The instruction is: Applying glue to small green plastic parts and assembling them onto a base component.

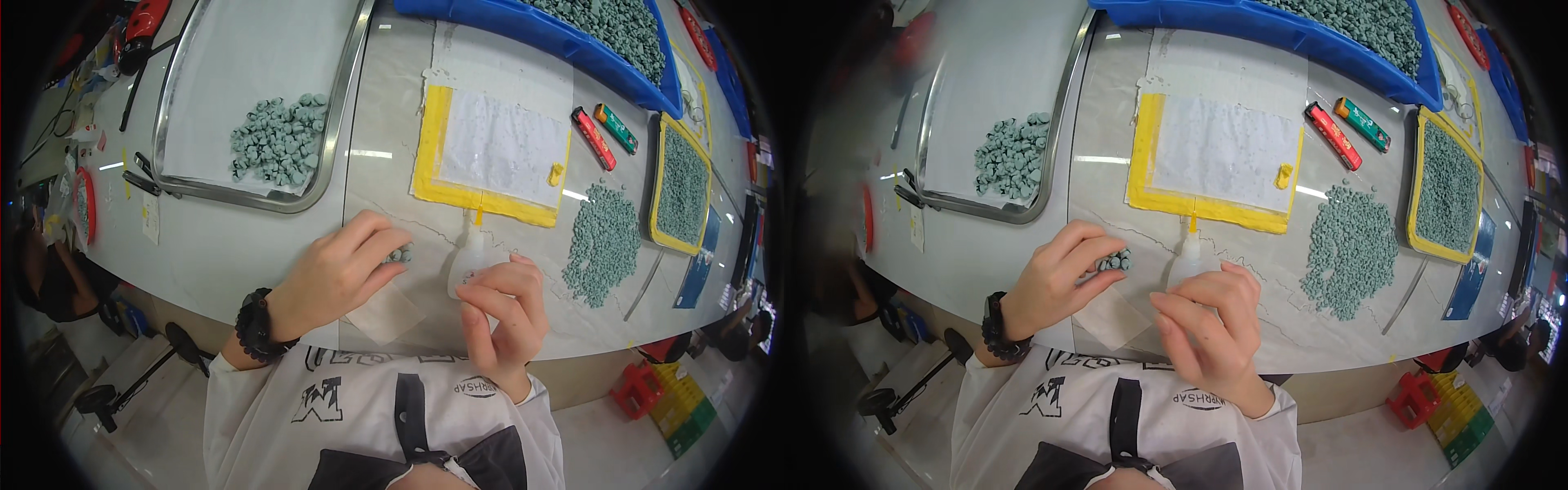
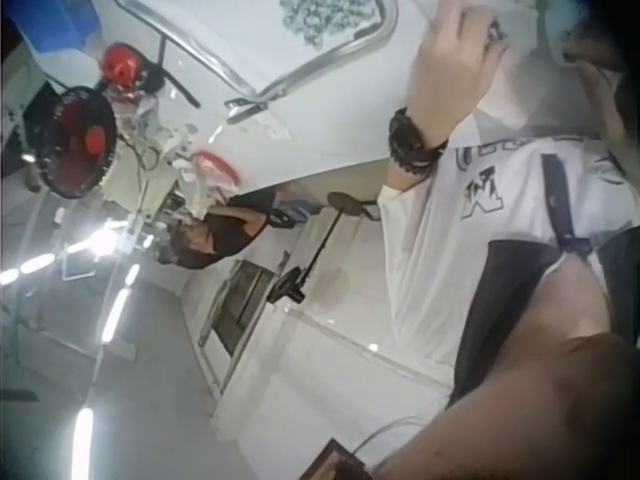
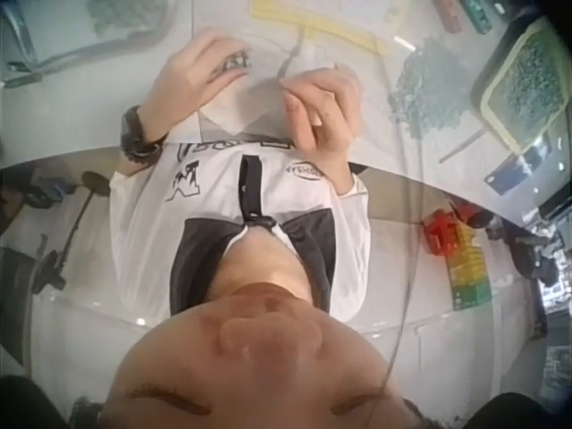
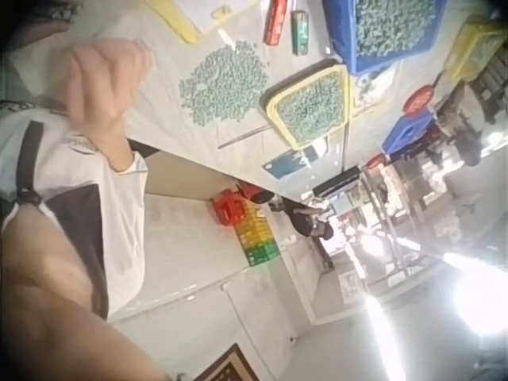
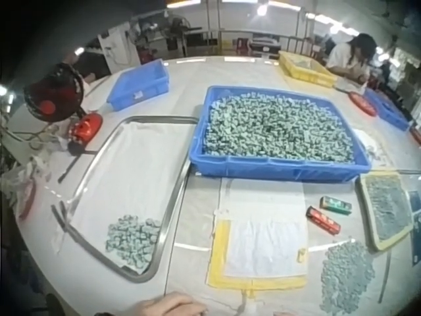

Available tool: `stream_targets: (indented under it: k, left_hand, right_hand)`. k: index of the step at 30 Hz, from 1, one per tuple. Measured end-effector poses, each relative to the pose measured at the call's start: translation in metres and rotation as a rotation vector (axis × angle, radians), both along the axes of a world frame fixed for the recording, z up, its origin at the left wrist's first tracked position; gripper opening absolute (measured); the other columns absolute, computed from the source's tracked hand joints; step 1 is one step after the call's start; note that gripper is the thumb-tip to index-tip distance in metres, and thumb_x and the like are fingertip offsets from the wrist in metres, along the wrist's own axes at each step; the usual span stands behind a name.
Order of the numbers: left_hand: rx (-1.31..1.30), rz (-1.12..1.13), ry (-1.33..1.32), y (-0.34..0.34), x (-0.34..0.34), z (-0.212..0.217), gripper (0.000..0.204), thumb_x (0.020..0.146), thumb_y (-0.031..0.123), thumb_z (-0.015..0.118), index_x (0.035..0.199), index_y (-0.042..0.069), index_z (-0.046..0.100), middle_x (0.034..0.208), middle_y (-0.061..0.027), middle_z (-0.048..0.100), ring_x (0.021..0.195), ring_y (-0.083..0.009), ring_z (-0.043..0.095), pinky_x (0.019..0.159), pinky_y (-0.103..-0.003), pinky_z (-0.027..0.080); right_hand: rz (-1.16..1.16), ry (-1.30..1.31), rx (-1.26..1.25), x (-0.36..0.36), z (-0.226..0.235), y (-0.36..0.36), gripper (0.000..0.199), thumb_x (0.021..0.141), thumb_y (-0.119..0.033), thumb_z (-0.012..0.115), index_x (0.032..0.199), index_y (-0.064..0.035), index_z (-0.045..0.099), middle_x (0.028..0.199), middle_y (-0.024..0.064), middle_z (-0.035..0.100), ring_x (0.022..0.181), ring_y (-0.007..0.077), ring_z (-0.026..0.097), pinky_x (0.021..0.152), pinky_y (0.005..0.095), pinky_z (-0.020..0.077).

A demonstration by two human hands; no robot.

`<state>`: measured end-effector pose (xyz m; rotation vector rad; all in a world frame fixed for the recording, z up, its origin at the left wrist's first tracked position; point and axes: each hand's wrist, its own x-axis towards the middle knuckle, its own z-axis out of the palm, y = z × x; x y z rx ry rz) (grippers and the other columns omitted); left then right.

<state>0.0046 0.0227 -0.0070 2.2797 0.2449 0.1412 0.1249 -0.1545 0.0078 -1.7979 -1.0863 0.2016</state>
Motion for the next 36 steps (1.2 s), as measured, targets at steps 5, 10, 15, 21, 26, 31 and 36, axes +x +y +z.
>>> stream_targets:
  k: [5, 10, 15, 21, 26, 31, 36]
  left_hand:
    - [0.038, 0.032, -0.008, -0.003, 0.002, -0.003, 0.032, 0.073, 0.006, 0.07, 0.102, 0.003, 0.057, 0.097, -0.01, 0.051, 0.074, -0.0251, 0.059, 0.063, -0.032, 0.05]
    - [0.0, 0.089, -0.063, -0.003, 0.003, -0.003, 0.035, 0.072, 0.007, 0.071, 0.105, 0.003, 0.057, 0.098, -0.0099, 0.051, 0.073, -0.0237, 0.058, 0.063, -0.031, 0.05]
    - [0.077, 0.066, -0.117, 0.001, 0.005, 0.0, 0.045, 0.065, 0.01, 0.078, 0.105, 0.002, 0.058, 0.099, -0.0097, 0.051, 0.071, -0.0216, 0.057, 0.061, -0.03, 0.05]
    - [0.153, 0.121, -0.066, -0.001, 0.005, 0.005, 0.046, 0.061, 0.013, 0.077, 0.103, 0.005, 0.059, 0.092, -0.0089, 0.05, 0.069, -0.0221, 0.056, 0.06, -0.031, 0.047]
    - [0.183, 0.153, -0.066, 0.006, 0.004, 0.007, 0.038, 0.062, 0.005, 0.069, 0.098, 0.006, 0.06, 0.086, -0.0079, 0.051, 0.07, -0.024, 0.055, 0.06, -0.034, 0.046]
    - [0.248, 0.145, -0.108, 0.01, 0.001, -0.008, 0.037, 0.059, 0.004, 0.068, 0.095, 0.006, 0.061, 0.082, -0.0073, 0.052, 0.07, -0.0251, 0.054, 0.06, -0.034, 0.045]
    - [0.249, 0.193, -0.149, 0.007, 0.003, -0.012, 0.033, 0.057, 0.005, 0.067, 0.089, 0.007, 0.061, 0.081, -0.0067, 0.051, 0.069, -0.0248, 0.054, 0.057, -0.033, 0.044]
  right_hand:
    - [0.011, 0.021, 0.002, 0.0, 0.001, 0.0, 0.023, 0.064, -0.004, 0.067, 0.087, -0.0084, 0.067, 0.081, 0.0037, 0.06, 0.075, 0.0191, 0.056, 0.084, 0.0422, 0.0391]
    - [0.032, 0.022, 0.015, 0.0, -0.001, 0.001, 0.026, 0.064, -0.003, 0.067, 0.09, -0.0075, 0.066, 0.082, 0.0047, 0.06, 0.074, 0.0197, 0.055, 0.082, 0.0406, 0.0396]
    - [-0.067, 0.052, 0.046, 0.0, -0.002, -0.003, 0.03, 0.067, -0.005, 0.068, 0.096, -0.0066, 0.064, 0.081, 0.0053, 0.059, 0.071, 0.0209, 0.053, 0.077, 0.038, 0.0398]
    - [-0.165, 0.043, -0.208, 0.0, 0.001, -0.005, 0.048, 0.065, -0.017, 0.075, 0.11, -0.0083, 0.06, 0.075, 0.0033, 0.051, 0.07, 0.0213, 0.047, 0.07, 0.0348, 0.0354]
    - [0.082, -0.186, -0.543, 0.01, 0.01, 0.0, 0.06, 0.06, -0.028, 0.08, 0.112, -0.0077, 0.059, 0.075, 0.0042, 0.044, 0.074, 0.0208, 0.043, 0.072, 0.0348, 0.0337]
    - [0.13, -0.279, -0.589, 0.008, -0.002, 0.0, 0.064, 0.057, -0.035, 0.081, 0.112, -0.0103, 0.059, 0.078, 0.0043, 0.044, 0.076, 0.0221, 0.042, 0.075, 0.0342, 0.0319]
    - [0.136, -0.147, -0.321, 0.009, -0.007, -0.003, 0.061, 0.057, -0.034, 0.08, 0.11, -0.0102, 0.059, 0.079, 0.0046, 0.043, 0.076, 0.0236, 0.041, 0.074, 0.0359, 0.0335]
